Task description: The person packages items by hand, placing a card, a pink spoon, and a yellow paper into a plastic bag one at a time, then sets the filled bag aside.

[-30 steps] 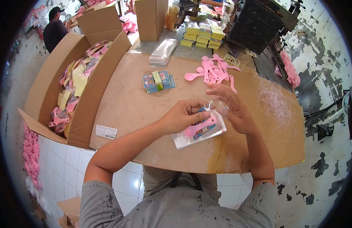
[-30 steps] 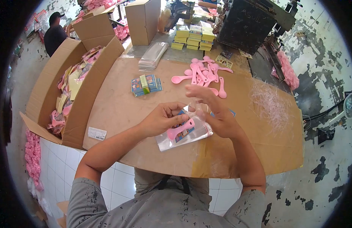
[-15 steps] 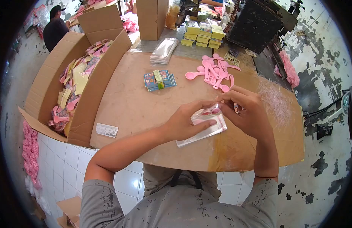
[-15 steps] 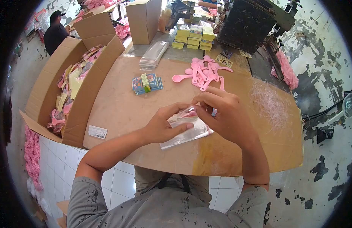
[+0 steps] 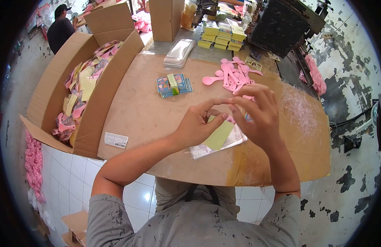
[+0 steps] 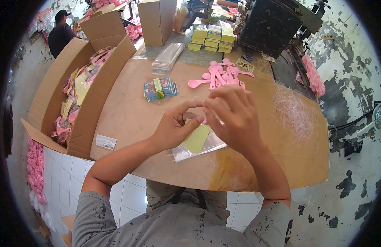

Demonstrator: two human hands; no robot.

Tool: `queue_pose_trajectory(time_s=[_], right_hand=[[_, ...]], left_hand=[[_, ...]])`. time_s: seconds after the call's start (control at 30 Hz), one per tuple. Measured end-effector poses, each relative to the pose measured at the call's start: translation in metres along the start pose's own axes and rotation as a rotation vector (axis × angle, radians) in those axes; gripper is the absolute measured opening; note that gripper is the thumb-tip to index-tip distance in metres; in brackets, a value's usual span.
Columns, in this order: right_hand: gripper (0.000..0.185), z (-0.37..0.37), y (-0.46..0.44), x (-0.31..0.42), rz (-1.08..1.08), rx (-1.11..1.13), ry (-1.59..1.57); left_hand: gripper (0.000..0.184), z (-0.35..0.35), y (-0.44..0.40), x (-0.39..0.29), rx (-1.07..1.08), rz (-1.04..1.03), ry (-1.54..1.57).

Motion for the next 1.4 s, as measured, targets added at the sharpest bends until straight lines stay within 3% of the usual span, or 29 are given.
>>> queue_pose_trajectory(time_s=[0.23,0.33,0.53,0.6,0.67,0.73,0.77,0.8,0.83,0.9,0.97,1.07,1.2,1.3,1.4], right_hand=[[0.018,-0.031,0.016,0.010,0.172,0.103,0.279],[0.017,-0.045,0.026,-0.005,0.057,0.208,0.261],[0.014,-0.007,0.034,-0.077,-0.146,0.054,0.246],[0.007,0.016,0.057,-0.130,-0.794,0.133,-0.311],[0.007,0.055,0.078,-0.140,-1.128,0.225,-0.696],[0.010,0.112,0.092,-0.181,-0.908,-0.008,-1.079],[0.009,0.139,0.105,-0.206,-0.841,-0.134,-1.125],[0.010,0.161,0.126,-0.235,-0.851,-0.253,-0.931],[0.011,0.180,0.153,-0.264,-0.912,-0.268,-0.405],[0.015,0.205,0.195,-0.289,-0.867,-0.002,0.598],[0.021,0.210,0.216,-0.283,-0.734,0.181,0.919],[0.029,0.202,0.203,-0.252,-0.667,0.279,0.981],[0.014,0.170,0.166,-0.204,-1.345,0.374,0.596],[0.018,0.140,0.157,-0.215,-0.941,0.450,0.379],[0.021,0.122,0.133,-0.189,-0.439,0.385,0.703]], left_hand=[[0.054,0.001,0.006,-0.012,-0.033,-0.206,-0.476],[0.056,-0.003,0.006,-0.009,-0.022,-0.310,-0.553],[0.048,-0.003,0.002,0.000,0.059,-0.153,-0.472],[0.043,-0.002,0.000,0.014,0.019,-0.042,-0.275],[0.038,0.000,-0.001,0.022,-0.004,0.064,-0.133],[0.034,0.003,-0.005,0.025,-0.008,0.156,-0.051],[0.033,0.005,-0.007,0.024,-0.017,0.182,-0.035],[0.032,0.007,-0.008,0.023,-0.026,0.212,-0.017],[0.031,0.008,-0.007,0.023,-0.035,0.242,0.003],[0.028,0.009,-0.007,0.021,-0.057,0.241,-0.018],[0.026,0.010,-0.009,0.020,-0.066,0.223,-0.036],[0.025,0.011,-0.008,0.027,-0.075,0.209,-0.012],[0.024,0.011,-0.011,0.030,-0.063,0.250,0.064],[0.023,0.012,-0.010,0.031,-0.057,0.249,0.066],[0.023,0.015,-0.012,0.030,-0.099,0.279,0.090]])
Point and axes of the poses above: each hand's wrist, its own y-axis away from the middle knuckle, its own z-axis out of the back of the hand, x = y × z, the point moved 9 cm from there along -y, towards the middle knuckle, and after that the axes turned 13 degrees about -x, right-handed, at the moved point
